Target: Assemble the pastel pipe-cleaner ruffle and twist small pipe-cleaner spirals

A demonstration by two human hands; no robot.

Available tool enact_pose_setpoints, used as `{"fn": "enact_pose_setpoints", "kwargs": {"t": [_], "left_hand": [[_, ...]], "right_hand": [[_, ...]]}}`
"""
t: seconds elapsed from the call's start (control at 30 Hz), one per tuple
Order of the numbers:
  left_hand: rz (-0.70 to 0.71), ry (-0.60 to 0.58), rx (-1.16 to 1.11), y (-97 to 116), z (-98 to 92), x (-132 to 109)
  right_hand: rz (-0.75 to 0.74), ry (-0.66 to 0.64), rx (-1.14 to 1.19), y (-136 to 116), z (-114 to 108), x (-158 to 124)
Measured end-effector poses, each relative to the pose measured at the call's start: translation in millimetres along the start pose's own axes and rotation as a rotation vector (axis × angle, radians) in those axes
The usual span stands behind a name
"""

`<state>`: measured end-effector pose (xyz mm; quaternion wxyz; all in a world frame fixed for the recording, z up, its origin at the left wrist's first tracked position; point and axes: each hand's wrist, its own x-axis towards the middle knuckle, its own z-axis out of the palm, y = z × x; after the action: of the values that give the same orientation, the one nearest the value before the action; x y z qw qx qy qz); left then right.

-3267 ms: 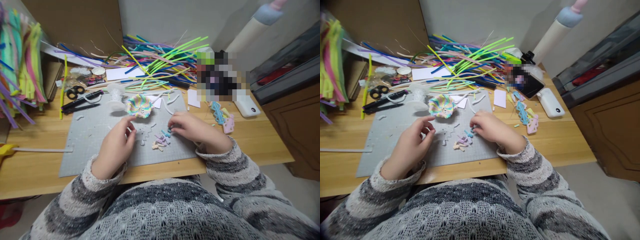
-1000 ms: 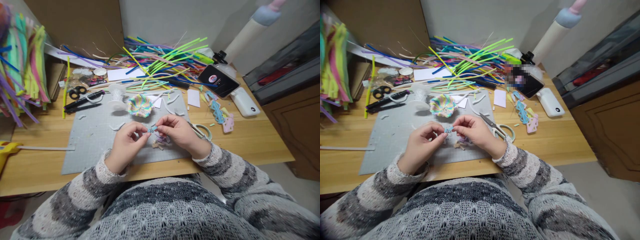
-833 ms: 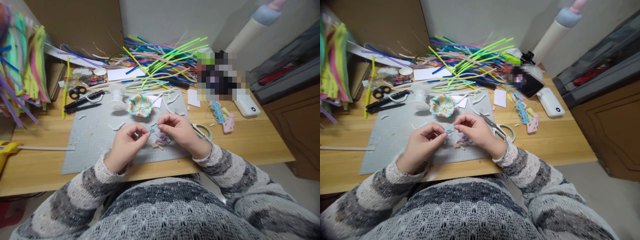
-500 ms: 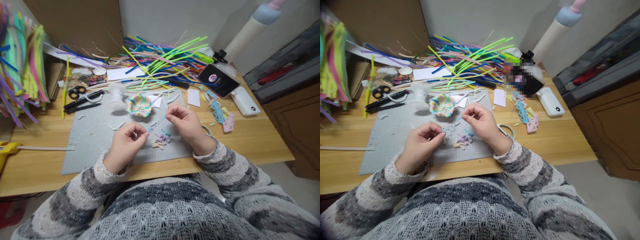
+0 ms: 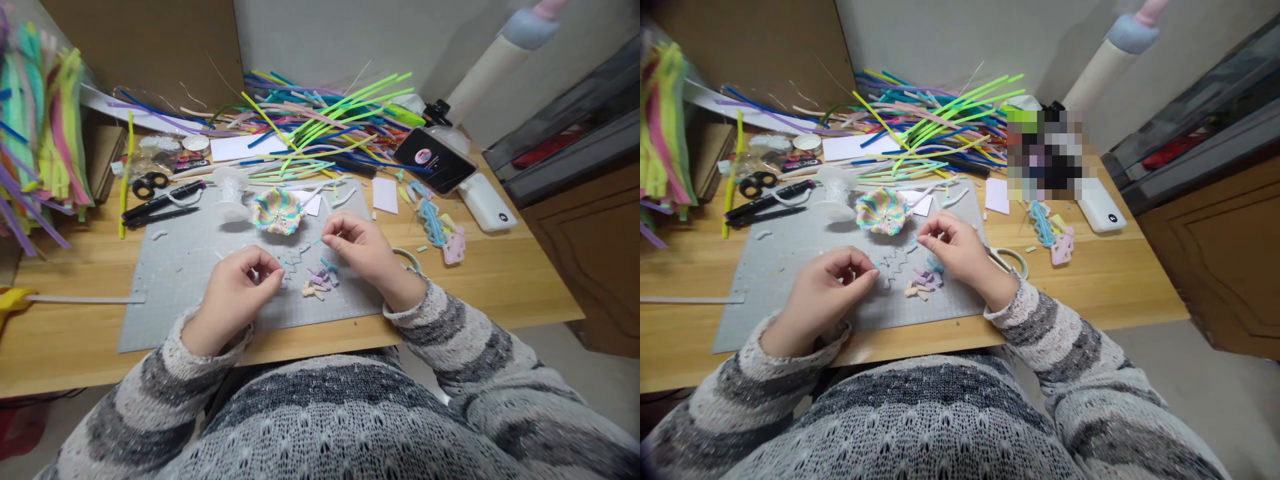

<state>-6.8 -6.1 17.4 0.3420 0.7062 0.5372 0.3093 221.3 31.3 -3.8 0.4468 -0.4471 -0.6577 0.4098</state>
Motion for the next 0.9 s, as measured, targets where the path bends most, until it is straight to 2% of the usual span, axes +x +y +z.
{"fn": "enact_pose_setpoints", "kwargs": {"t": [0.13, 0.27, 0.4, 0.57, 0.9], "left_hand": [[-0.066, 0.02, 0.127, -6, -6.0, 0], [-0.124, 0.052, 0.247, -12, -4.7, 0], [-0.162, -0.006, 0.346, -13, -2.2, 1], [-0.184, -0.104, 0.367, -13, -0.5, 2], [-0.073, -0.134, 0.406, -18, 1.8, 2]], "right_hand": [[-0.076, -0.043, -0.163, 4, 6, -1], [-0.087, -0.003, -0.175, 6, 4, 0], [-0.101, 0.037, -0.154, 6, 3, 0], [-0.104, 0.041, -0.149, 4, 3, -1], [-0.087, 0.032, -0.157, 4, 2, -1]]}}
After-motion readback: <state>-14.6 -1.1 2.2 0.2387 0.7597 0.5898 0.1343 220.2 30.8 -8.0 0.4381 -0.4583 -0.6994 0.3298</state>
